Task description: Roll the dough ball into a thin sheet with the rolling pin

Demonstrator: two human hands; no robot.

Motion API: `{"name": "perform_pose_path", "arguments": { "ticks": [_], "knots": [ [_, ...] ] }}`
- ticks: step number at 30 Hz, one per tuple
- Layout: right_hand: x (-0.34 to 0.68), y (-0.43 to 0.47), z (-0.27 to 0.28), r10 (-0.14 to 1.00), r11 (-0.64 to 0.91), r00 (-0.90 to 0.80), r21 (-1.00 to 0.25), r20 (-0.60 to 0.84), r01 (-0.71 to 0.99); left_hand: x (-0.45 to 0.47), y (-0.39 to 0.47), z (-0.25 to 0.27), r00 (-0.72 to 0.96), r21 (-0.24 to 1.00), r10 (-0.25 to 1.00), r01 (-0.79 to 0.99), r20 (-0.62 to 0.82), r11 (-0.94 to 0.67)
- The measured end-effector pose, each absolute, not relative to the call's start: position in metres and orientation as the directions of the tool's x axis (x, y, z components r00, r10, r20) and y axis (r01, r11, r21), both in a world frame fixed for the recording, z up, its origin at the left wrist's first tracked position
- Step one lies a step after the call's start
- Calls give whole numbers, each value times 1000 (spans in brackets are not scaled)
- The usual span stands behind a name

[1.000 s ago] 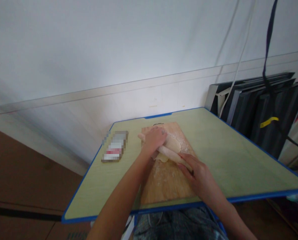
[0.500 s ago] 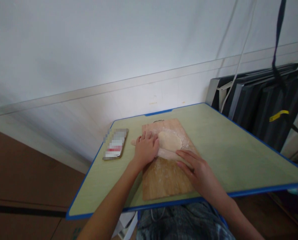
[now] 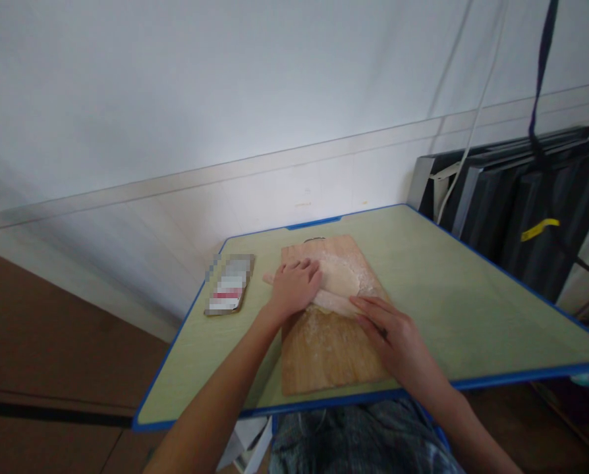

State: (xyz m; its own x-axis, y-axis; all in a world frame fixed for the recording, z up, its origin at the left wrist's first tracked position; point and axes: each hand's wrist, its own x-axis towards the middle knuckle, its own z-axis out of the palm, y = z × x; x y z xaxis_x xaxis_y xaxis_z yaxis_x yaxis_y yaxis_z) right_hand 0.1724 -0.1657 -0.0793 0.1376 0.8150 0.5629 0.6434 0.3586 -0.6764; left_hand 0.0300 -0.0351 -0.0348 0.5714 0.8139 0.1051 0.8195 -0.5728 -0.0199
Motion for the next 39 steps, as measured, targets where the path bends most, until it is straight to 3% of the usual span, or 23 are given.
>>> {"name": "perform_pose_path", "arguments": {
  "ticks": [7,20,32,39],
  "knots": [
    [172,-166,-79,828,379,92,-674,553,634,6,-57,-36,556,-17,826,830,92,-557],
    [175,-165,-78,826,339,153,-695,542,634,46,-12,-31,638,8,770,770,-22,-638],
    [169,-165,-79,805,402,110,-671,584,623,6,-51,-38,612,-42,777,788,148,-614],
    [169,-165,-78,813,391,111,-677,572,623,10,-50,-36,596,-62,790,802,142,-594]
  ]
}}
